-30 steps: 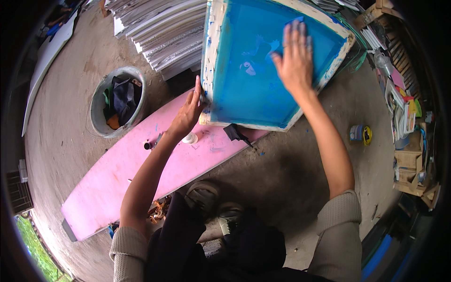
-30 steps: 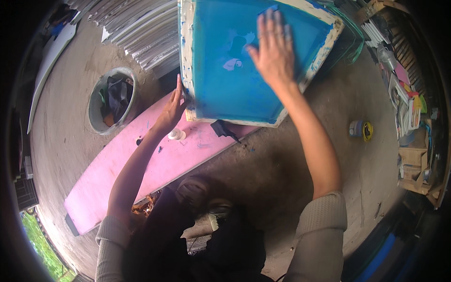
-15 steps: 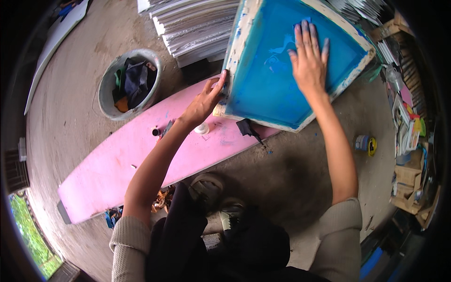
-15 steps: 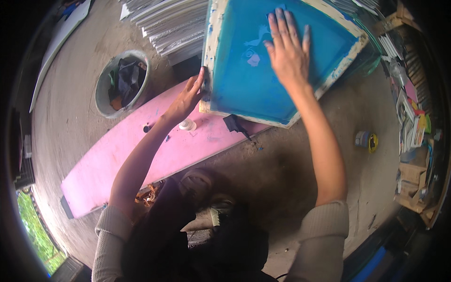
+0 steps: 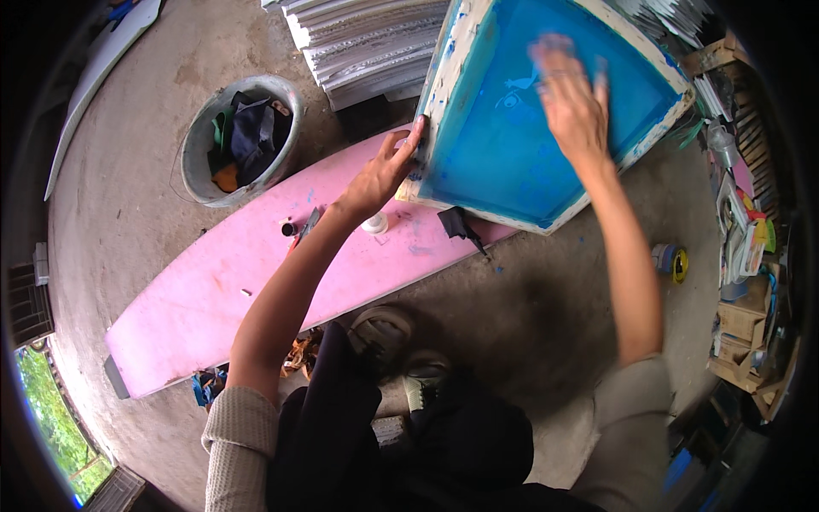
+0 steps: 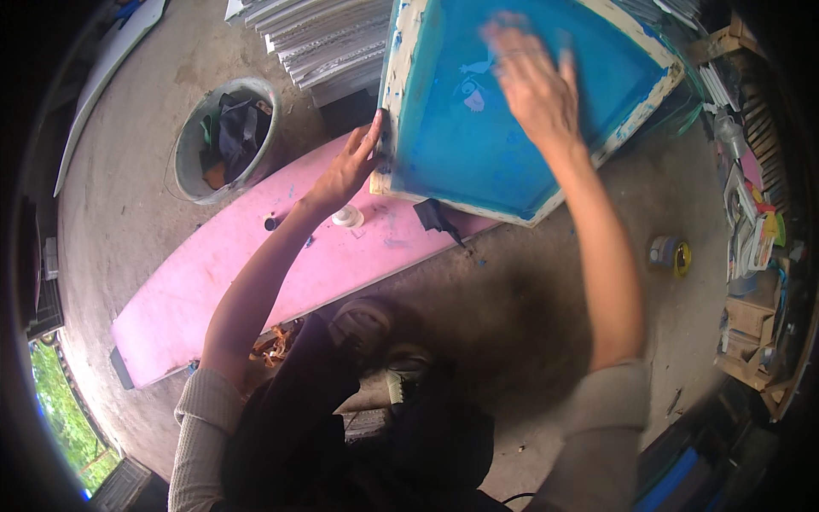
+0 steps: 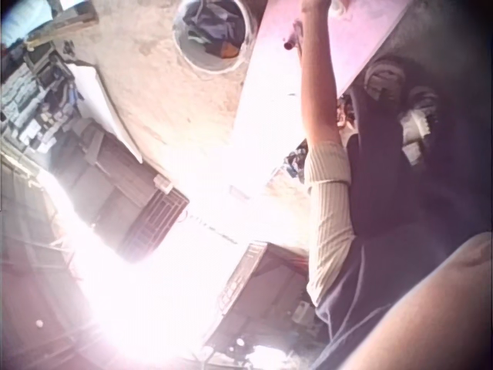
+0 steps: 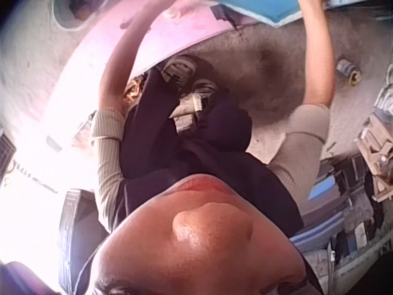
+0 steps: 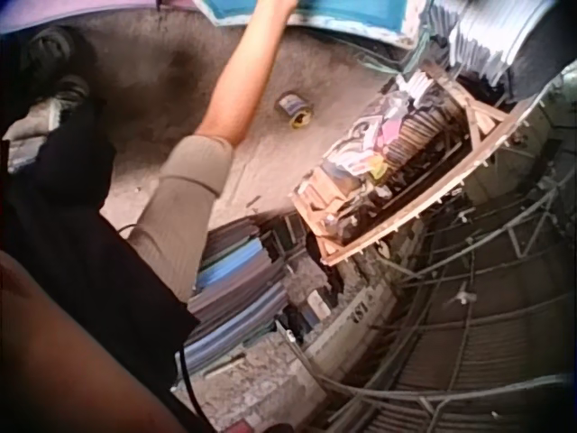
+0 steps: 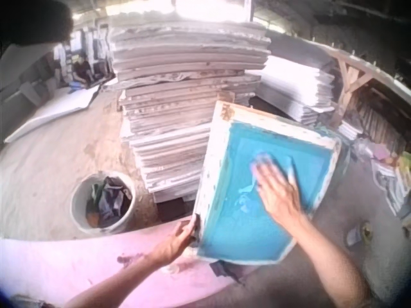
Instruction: The person sits on the floor and cleans a blue screen using a small bottle and a cloth. They apply liquid from the bottle onto the cloth and wipe the screen surface repeatedly.
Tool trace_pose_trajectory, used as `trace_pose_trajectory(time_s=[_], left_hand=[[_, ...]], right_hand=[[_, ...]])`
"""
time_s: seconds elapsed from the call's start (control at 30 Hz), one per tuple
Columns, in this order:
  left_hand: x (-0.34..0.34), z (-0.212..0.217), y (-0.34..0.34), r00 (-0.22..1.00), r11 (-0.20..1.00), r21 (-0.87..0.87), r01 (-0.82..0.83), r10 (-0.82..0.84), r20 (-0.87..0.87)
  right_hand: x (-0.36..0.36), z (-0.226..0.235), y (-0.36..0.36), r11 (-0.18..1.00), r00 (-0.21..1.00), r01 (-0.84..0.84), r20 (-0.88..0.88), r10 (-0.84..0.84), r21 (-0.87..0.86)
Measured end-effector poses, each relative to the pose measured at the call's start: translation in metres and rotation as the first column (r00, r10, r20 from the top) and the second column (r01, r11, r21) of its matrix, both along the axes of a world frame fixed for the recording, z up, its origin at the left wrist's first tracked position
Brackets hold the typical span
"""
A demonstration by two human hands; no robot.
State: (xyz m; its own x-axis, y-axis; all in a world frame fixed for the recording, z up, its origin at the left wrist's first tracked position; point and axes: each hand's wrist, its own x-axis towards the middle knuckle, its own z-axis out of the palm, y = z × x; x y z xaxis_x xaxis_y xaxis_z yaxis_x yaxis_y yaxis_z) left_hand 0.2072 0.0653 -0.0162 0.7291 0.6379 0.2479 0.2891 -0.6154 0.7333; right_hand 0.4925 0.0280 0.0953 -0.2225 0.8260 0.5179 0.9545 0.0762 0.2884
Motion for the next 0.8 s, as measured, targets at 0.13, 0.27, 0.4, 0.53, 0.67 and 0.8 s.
trace_pose_trajectory(time_s=[0.13,0.27,0.4,0.53,0.67,0.8], left_hand=[[0.006,-0.002,-0.001,1.0,1.0,-0.014,0.007,-0.007,0.003],[0.001,-0.001,-0.001,1.0,0.999,-0.031,0.017,-0.017,-0.014],[0.004,-0.008,0.001,1.0,1.0,0.009,0.009,-0.009,0.008],[0.005,-0.006,0.0,1.0,1.0,0.0,0.007,-0.007,0.011],[0.005,-0.008,0.002,1.0,1.0,0.021,0.01,-0.01,-0.004],[0.004,-0.003,-0.001,0.998,1.0,0.021,0.011,-0.01,-0.054]], right_hand=[[-0.018,-0.046,-0.029,0.845,0.907,-0.417,-0.104,0.407,-0.334],[0.003,-0.034,-0.022,0.973,0.964,-0.203,0.15,0.217,-0.107],[-0.008,-0.044,-0.031,0.929,0.943,-0.329,-0.003,0.333,-0.168],[0.02,-0.028,-0.026,0.981,0.962,-0.187,0.191,0.193,-0.047],[0.014,-0.051,-0.044,0.937,0.949,-0.286,0.073,0.305,-0.2],[0.02,-0.029,-0.042,0.995,0.997,0.07,0.047,-0.067,-0.065]])
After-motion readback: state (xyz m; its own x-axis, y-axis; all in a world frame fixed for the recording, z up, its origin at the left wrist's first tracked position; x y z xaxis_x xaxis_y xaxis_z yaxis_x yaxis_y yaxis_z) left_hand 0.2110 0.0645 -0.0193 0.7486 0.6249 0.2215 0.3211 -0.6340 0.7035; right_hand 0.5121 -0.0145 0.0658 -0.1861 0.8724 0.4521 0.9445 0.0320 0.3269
